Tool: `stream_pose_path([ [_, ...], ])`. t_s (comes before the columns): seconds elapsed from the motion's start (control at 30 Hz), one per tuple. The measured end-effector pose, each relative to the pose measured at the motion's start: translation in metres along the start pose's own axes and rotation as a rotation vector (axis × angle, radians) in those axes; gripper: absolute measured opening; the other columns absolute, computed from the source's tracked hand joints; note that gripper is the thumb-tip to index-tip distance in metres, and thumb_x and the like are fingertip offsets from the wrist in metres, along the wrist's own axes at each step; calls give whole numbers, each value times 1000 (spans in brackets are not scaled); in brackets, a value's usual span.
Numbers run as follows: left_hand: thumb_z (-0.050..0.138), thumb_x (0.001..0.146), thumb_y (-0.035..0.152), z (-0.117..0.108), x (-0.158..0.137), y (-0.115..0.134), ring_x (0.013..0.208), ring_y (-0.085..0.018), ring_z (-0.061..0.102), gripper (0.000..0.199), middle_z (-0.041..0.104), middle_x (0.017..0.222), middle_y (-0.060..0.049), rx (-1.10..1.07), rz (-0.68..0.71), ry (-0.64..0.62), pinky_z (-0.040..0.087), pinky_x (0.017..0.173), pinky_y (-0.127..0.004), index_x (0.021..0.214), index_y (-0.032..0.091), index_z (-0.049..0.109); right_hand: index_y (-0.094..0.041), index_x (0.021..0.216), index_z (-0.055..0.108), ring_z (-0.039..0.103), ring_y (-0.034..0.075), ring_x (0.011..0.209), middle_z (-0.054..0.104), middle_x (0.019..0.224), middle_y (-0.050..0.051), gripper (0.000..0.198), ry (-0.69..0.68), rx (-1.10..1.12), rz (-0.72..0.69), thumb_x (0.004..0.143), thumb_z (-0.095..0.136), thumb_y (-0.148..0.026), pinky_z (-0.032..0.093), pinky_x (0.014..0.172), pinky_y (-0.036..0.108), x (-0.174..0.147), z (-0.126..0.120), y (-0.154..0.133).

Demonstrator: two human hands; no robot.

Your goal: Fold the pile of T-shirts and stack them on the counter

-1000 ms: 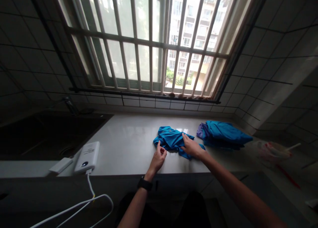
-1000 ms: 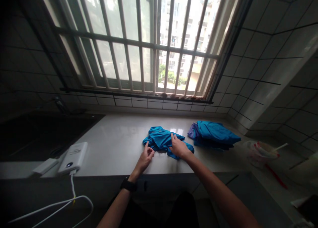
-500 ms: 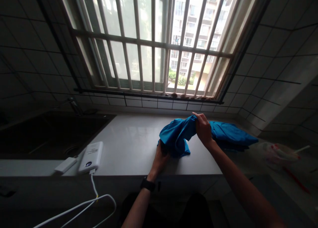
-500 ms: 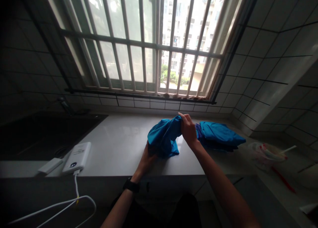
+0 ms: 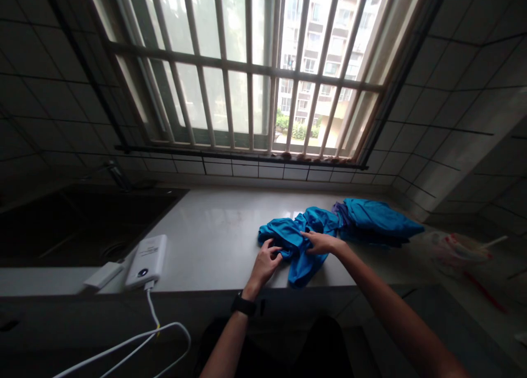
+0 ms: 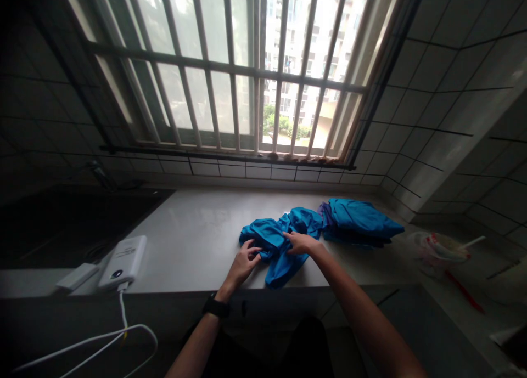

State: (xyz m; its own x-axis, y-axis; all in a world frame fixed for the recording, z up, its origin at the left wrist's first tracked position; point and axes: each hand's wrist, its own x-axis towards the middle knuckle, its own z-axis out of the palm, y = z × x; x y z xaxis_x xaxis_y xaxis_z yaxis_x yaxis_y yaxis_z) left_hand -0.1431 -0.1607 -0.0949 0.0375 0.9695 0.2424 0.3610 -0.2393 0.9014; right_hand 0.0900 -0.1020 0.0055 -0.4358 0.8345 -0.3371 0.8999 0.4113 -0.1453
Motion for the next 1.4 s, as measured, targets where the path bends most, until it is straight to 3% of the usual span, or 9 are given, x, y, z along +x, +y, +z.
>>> stream_pose_path([
  [0.3,52,88,21,6,6,-16,147,-27,42,58,43,155,-15,-17,24,187,40,120,-44,147,18,48,-20,116,72,69,21,94,73,112,6,37,-216,137,-220,81,74,-32,51,77,25,-21,-33,-6],
  [0.4,52,91,27,4,6,-13,150,-28,37,58,40,157,-15,2,1,202,29,126,-46,148,17,47,-18,111,75,70,24,98,73,115,9,30,-21,61,-71,82,66,-18,52,82,28,-30,-45,-3],
  [0.5,58,92,39,2,4,-6,147,-30,42,60,46,154,-16,-13,-56,170,33,123,-48,147,18,49,-17,127,70,65,28,119,66,134,14,44,198,15,-14,84,59,-14,50,97,33,-33,-36,-12],
  [0.63,76,78,36,1,-2,1,136,-31,55,70,60,143,-14,-24,-8,60,42,117,-49,142,21,54,-20,156,41,62,31,125,57,147,17,79,215,26,-136,85,72,-38,50,99,34,-28,1,-46],
  [0.8,81,69,22,-14,-2,12,109,-29,71,57,74,109,-11,-142,-101,73,56,98,-46,123,19,64,-22,118,73,72,25,98,76,111,10,27,201,38,-131,96,60,-28,52,82,30,-28,-1,-64],
  [0.9,86,61,20,-41,3,37,103,-27,72,60,74,102,-9,-222,-99,72,58,94,-43,117,17,66,-19,100,79,70,19,77,76,86,7,32,149,355,-331,99,54,-39,53,72,27,-35,-34,-45],
  [1.1,88,62,24,-87,11,127,95,-24,74,62,76,100,-5,-419,60,-31,61,87,-38,119,19,64,-24,143,56,66,21,99,62,134,12,78,338,695,-430,73,81,-48,56,73,29,-41,-37,-51],
  [1.27,93,58,32,-114,12,167,90,-23,74,66,76,98,-4,-372,121,-50,64,79,-37,117,20,65,-17,86,70,56,16,68,64,74,-1,32,93,661,-554,89,63,-49,48,62,26,-53,-29,-85],
  [1.4,90,62,37,-143,15,167,93,-25,74,56,75,97,-4,-198,105,244,64,76,-39,109,20,66,-19,73,63,50,15,62,56,65,0,34,703,813,-301,88,55,-48,42,56,26,-59,-54,-72],
])
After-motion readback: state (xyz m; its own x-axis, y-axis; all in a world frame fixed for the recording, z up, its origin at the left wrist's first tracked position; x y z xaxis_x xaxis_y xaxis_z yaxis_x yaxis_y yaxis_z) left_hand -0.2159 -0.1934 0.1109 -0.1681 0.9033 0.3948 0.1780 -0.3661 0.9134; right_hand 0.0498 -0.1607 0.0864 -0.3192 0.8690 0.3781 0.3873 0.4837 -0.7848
